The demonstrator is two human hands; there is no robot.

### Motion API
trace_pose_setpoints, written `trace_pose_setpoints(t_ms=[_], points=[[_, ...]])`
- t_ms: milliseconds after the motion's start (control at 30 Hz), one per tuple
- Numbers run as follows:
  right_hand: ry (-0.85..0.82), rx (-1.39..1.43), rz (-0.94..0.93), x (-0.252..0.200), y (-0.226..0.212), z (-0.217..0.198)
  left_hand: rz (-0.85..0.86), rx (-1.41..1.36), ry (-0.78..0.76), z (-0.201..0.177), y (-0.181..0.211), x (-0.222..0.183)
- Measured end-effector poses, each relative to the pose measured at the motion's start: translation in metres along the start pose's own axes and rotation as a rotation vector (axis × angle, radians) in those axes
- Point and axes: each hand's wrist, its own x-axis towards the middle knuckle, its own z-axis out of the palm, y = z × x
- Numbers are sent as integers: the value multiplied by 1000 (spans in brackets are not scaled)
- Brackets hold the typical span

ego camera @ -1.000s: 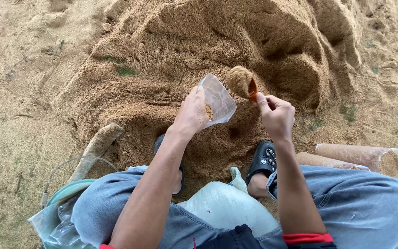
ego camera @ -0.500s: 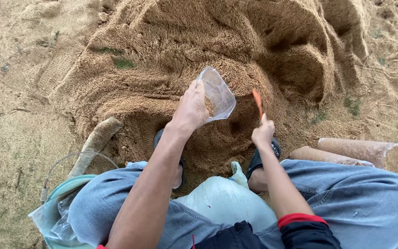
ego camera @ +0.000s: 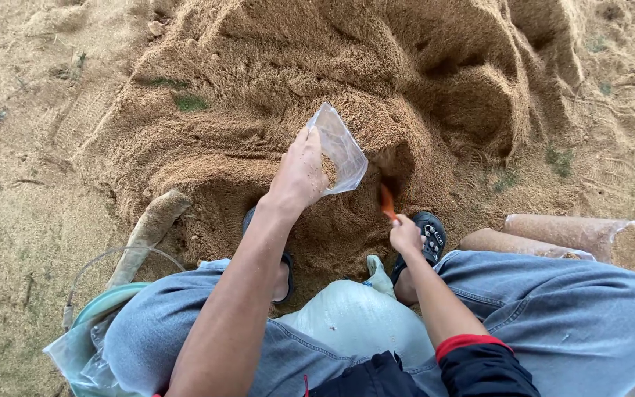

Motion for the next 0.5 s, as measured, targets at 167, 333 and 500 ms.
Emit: trace_pose_setpoints(t_ms=[167,333,500], points=[[-4,103,0,-11,-28,-23,-25,10,22,10,-9,10],[163,316,-150,-69,-102,-123,-56,-10,24,4,0,6],[294,386,-423,-92,-141,-192,-45,-37,14,-6,12,-4]])
